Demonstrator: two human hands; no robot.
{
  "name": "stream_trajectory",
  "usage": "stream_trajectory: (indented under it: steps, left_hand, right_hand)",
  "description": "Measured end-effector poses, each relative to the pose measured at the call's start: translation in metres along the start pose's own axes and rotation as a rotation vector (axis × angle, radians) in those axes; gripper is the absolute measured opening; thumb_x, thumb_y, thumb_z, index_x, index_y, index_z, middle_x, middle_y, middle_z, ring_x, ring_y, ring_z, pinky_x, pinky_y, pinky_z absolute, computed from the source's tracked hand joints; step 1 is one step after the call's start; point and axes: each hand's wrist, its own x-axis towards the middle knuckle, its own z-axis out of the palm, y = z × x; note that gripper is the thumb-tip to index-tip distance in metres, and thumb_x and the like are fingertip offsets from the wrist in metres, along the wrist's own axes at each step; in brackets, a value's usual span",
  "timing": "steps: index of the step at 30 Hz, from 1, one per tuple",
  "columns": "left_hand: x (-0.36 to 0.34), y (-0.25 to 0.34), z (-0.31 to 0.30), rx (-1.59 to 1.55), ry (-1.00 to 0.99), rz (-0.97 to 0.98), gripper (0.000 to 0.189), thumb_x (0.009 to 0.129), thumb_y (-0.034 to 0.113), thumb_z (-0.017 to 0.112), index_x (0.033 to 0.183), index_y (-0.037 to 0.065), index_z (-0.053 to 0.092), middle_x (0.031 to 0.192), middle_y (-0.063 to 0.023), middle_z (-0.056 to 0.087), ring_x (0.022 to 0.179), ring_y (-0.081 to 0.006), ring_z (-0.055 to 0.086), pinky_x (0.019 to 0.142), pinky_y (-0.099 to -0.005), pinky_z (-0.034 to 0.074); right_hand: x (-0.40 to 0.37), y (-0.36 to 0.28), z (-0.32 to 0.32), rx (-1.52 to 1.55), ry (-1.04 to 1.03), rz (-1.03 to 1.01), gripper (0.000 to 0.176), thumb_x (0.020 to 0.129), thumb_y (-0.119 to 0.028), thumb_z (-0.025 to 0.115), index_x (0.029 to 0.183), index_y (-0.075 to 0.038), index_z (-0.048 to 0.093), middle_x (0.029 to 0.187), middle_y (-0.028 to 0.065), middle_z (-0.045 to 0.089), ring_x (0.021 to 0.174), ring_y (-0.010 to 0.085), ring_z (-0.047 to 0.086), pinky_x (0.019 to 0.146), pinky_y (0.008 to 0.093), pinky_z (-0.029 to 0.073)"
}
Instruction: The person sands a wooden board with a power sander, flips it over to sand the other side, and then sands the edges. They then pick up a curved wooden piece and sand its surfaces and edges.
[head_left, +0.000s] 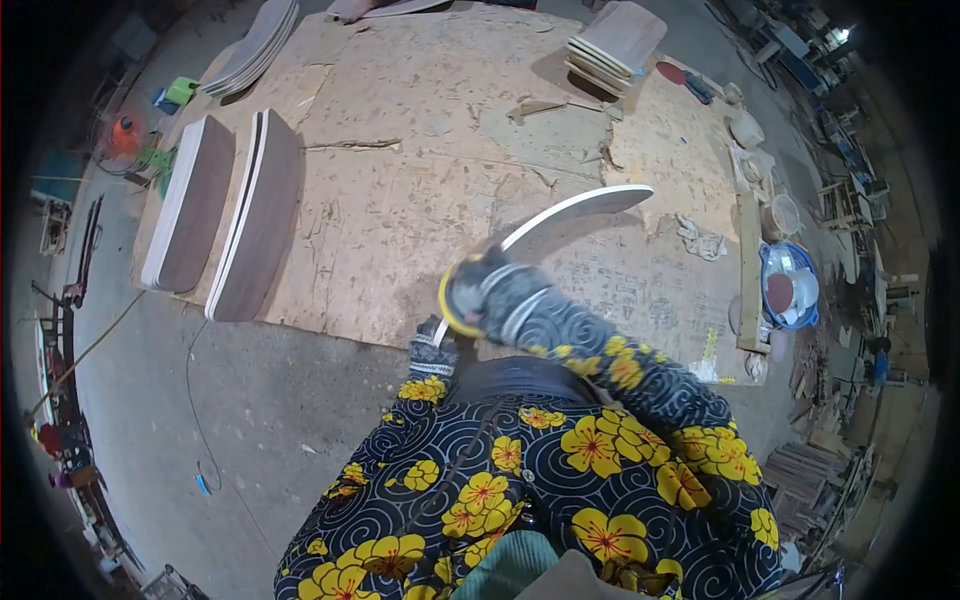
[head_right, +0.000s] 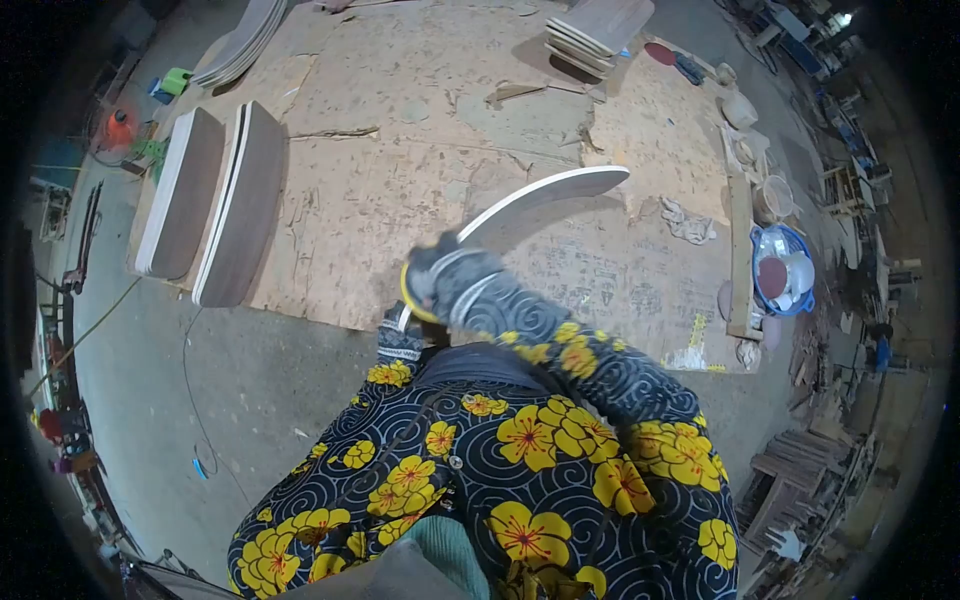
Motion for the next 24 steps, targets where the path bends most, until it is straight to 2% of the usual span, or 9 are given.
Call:
stream_trajectory:
  steps: [1, 3, 4, 6, 10, 14, 17, 19, 24]
  left_hand:
    - [-0.002, -0.025, 0.025, -0.121, 0.025, 0.074, 0.033, 0.079, 0.022, 0.06, 0.107, 0.006, 0.059, 0.095, -0.0222, 0.062, 0.087, -0.0418, 0.06, 0.074, -0.0496, 0.05]
    - [-0.008, -0.03, 0.029, -0.132, 0.008, 0.054, 0.032, 0.079, 0.023, 0.06, 0.106, 0.006, 0.059, 0.094, -0.022, 0.062, 0.087, -0.0416, 0.06, 0.074, -0.0495, 0.05]
    - [-0.008, -0.026, 0.024, -0.106, -0.013, 0.006, 0.032, 0.079, 0.023, 0.06, 0.106, 0.006, 0.059, 0.094, -0.022, 0.062, 0.087, -0.0416, 0.06, 0.074, -0.0494, 0.05]
    - [-0.009, -0.019, 0.014, -0.083, -0.036, -0.044, 0.032, 0.08, 0.024, 0.061, 0.105, 0.006, 0.059, 0.094, -0.0219, 0.062, 0.086, -0.0414, 0.06, 0.073, -0.0492, 0.05]
    - [-0.006, -0.02, 0.014, -0.076, -0.054, -0.075, 0.031, 0.08, 0.025, 0.061, 0.104, 0.006, 0.059, 0.093, -0.0217, 0.062, 0.086, -0.0411, 0.06, 0.072, -0.0489, 0.049]
    - [-0.006, -0.027, 0.022, -0.083, -0.073, -0.088, 0.03, 0.081, 0.026, 0.061, 0.103, 0.005, 0.059, 0.092, -0.0214, 0.062, 0.085, -0.0408, 0.06, 0.072, -0.0486, 0.049]
    - [-0.009, -0.032, 0.023, -0.074, -0.099, -0.102, 0.03, 0.082, 0.027, 0.062, 0.102, 0.005, 0.059, 0.091, -0.0213, 0.062, 0.085, -0.0406, 0.06, 0.071, -0.0484, 0.049]
    - [-0.007, -0.028, 0.018, -0.059, -0.108, -0.102, 0.03, 0.082, 0.028, 0.062, 0.102, 0.005, 0.059, 0.091, -0.0212, 0.062, 0.085, -0.0404, 0.06, 0.071, -0.0482, 0.048]
    - [0.008, -0.022, 0.012, -0.126, -0.084, -0.079, 0.031, 0.086, 0.028, 0.059, 0.109, 0.007, 0.062, 0.093, -0.0206, 0.062, 0.082, -0.0409, 0.06, 0.072, -0.0504, 0.05]
  right_hand:
    - [0.005, -0.009, 0.008, 0.025, -0.098, 0.038, 0.035, 0.08, -0.025, 0.067, 0.109, -0.008, 0.059, 0.107, 0.0119, 0.063, 0.095, 0.0298, 0.063, 0.082, 0.0378, 0.054]
    - [0.007, -0.034, -0.018, -0.182, -0.056, -0.115, 0.051, 0.079, -0.027, 0.066, 0.126, -0.011, 0.052, 0.114, 0.0135, 0.061, 0.107, 0.0301, 0.06, 0.09, 0.0402, 0.052]
    - [0.008, -0.043, -0.045, -0.196, -0.065, 0.046, 0.017, 0.084, -0.019, 0.062, 0.098, -0.01, 0.064, 0.094, 0.0122, 0.065, 0.091, 0.0268, 0.065, 0.078, 0.0372, 0.056]
    - [0.027, -0.004, -0.035, -0.486, -0.313, 0.105, 0.037, 0.081, -0.025, 0.062, 0.115, -0.009, 0.057, 0.106, 0.011, 0.064, 0.1, 0.0297, 0.063, 0.083, 0.0384, 0.054]
    - [0.024, 0.137, -0.064, -0.307, -0.116, 0.777, 0.075, 0.07, -0.052, 0.071, 0.132, -0.015, 0.046, 0.126, 0.0207, 0.053, 0.117, 0.0349, 0.056, 0.093, 0.0417, 0.051]
    - [-0.013, 0.206, -0.118, -0.034, 0.258, 1.11, 0.059, 0.071, -0.038, 0.077, 0.119, -0.016, 0.052, 0.112, 0.0174, 0.063, 0.102, 0.03, 0.064, 0.086, 0.0403, 0.052]
    - [-0.006, 0.197, -0.119, -0.069, 0.061, 1.025, 0.047, 0.081, -0.039, 0.066, 0.12, -0.016, 0.055, 0.123, 0.0182, 0.058, 0.11, 0.0304, 0.061, 0.092, 0.0434, 0.049]
    - [0.013, 0.203, -0.081, -0.204, -0.114, 0.715, 0.04, 0.089, -0.037, 0.056, 0.119, -0.011, 0.059, 0.126, 0.0144, 0.055, 0.117, 0.0287, 0.055, 0.094, 0.0447, 0.048]
    - [0.066, 0.029, -0.005, -0.35, -0.173, 0.133, 0.025, 0.091, -0.029, 0.056, 0.101, -0.007, 0.059, 0.1, 0.0151, 0.059, 0.087, 0.0316, 0.059, 0.073, 0.0471, 0.049]
